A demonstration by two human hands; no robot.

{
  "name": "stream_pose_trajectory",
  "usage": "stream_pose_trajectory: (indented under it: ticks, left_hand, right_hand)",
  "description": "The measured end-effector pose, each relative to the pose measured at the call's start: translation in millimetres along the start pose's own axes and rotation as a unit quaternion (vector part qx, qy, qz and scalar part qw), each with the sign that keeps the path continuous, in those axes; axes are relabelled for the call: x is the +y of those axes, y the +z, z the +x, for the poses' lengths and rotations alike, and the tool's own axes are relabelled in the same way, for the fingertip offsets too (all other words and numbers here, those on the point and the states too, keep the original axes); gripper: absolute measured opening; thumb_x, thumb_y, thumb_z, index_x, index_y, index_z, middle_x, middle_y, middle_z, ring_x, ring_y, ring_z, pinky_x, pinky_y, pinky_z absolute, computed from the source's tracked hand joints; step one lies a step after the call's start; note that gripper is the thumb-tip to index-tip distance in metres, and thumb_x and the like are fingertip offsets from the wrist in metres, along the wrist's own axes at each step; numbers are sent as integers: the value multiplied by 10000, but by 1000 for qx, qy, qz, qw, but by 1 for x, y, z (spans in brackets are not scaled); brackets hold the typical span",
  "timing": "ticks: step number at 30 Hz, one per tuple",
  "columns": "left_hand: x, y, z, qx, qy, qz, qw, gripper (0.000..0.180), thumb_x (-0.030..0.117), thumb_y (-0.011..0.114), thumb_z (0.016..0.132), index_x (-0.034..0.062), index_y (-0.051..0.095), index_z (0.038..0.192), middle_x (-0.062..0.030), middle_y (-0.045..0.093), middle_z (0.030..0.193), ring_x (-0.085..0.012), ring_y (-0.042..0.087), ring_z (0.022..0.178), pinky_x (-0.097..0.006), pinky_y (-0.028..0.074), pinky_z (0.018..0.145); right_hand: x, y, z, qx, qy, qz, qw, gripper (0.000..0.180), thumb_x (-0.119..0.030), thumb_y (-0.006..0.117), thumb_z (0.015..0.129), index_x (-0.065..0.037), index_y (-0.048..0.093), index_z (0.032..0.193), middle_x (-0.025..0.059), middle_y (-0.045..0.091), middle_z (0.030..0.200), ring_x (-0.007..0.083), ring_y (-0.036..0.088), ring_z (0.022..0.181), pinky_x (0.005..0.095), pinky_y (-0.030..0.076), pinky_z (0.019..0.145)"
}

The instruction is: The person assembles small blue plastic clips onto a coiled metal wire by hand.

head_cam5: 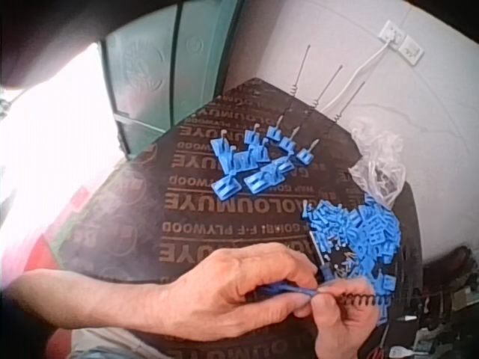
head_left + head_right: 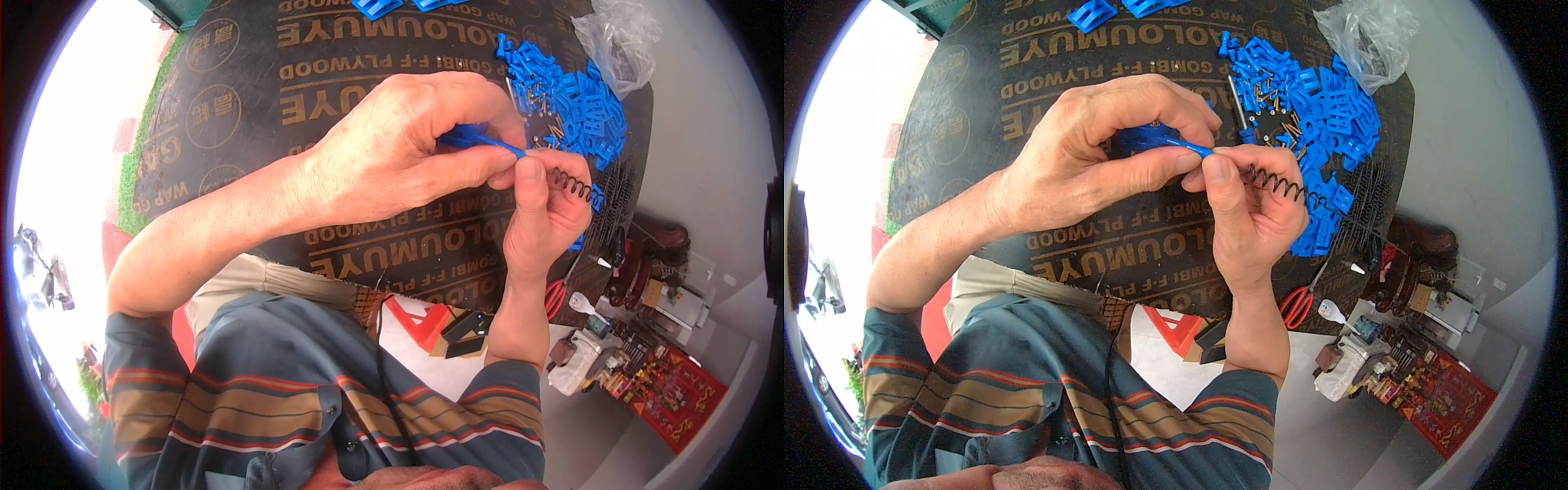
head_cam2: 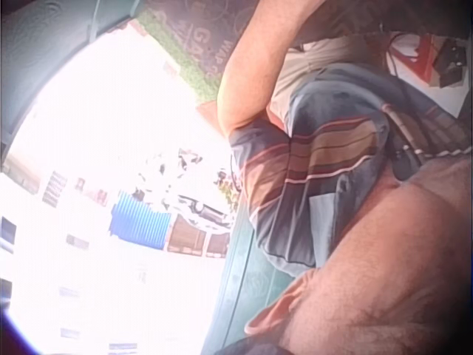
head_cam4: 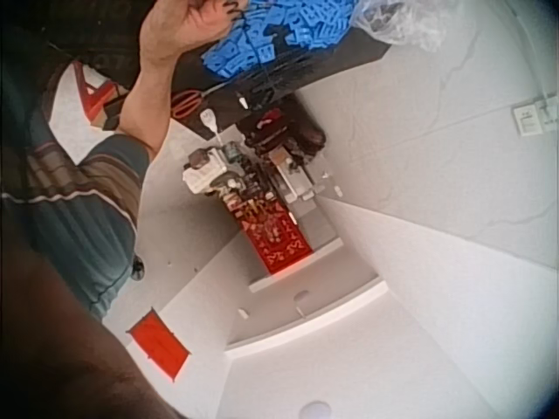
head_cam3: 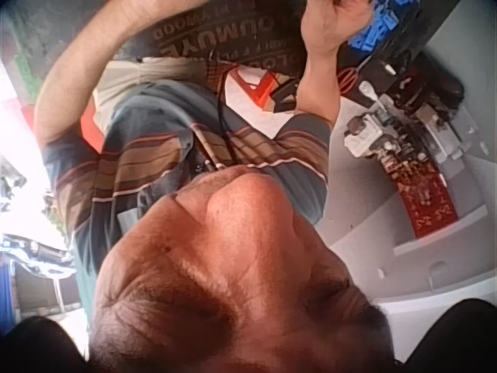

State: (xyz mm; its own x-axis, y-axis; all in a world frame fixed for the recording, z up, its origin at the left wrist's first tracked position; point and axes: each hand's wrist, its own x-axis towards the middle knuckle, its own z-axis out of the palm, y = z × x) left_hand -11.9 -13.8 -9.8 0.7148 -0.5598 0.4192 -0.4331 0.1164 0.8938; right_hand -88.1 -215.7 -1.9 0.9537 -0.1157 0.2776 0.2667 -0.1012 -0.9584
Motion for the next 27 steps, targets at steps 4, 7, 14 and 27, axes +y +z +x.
stream_pose_trajectory:
  ticks: [4, 7, 14, 27]
  left_hand:
    - [1, -2, 0, -3, 0, -2, 1000, 193, 104, 726, 970, 13, 702, 1138, -132, 720, 1163, -254, 705, 1110, -376, 553, 970]
    - [2, -2, 0, -5, -3, -15, 1000, 199, 100, 716, 975, 6, 700, 1150, -137, 720, 1167, -258, 705, 1109, -375, 550, 972]
    - [0, -3, 1, -13, 17, -7, 1000, 213, 90, 694, 988, -4, 696, 1179, -149, 712, 1194, -264, 696, 1130, -375, 546, 979]
    - [-2, -3, 2, -16, 44, 14, 999, 204, 109, 672, 1010, -4, 686, 1179, -159, 704, 1213, -293, 687, 1156, -393, 541, 991]
  right_hand:
    - [-1, 1, 1, -5, -3, -6, 1000, 123, -53, 698, 1017, 11, 611, 1076, 113, 718, 915, 137, 709, 781, 261, 581, 722]
    - [-2, 1, 1, -6, -5, 0, 1000, 124, -57, 696, 1020, 10, 611, 1079, 115, 718, 912, 135, 705, 782, 259, 576, 723]
    - [-1, -1, 1, -12, -12, -10, 1000, 128, -67, 691, 1026, 13, 609, 1084, 113, 716, 900, 133, 700, 779, 257, 570, 725]
    - [-1, 0, 1, -7, -7, -1, 1000, 135, -66, 690, 1026, 16, 606, 1094, 111, 711, 898, 140, 700, 782, 262, 569, 728]
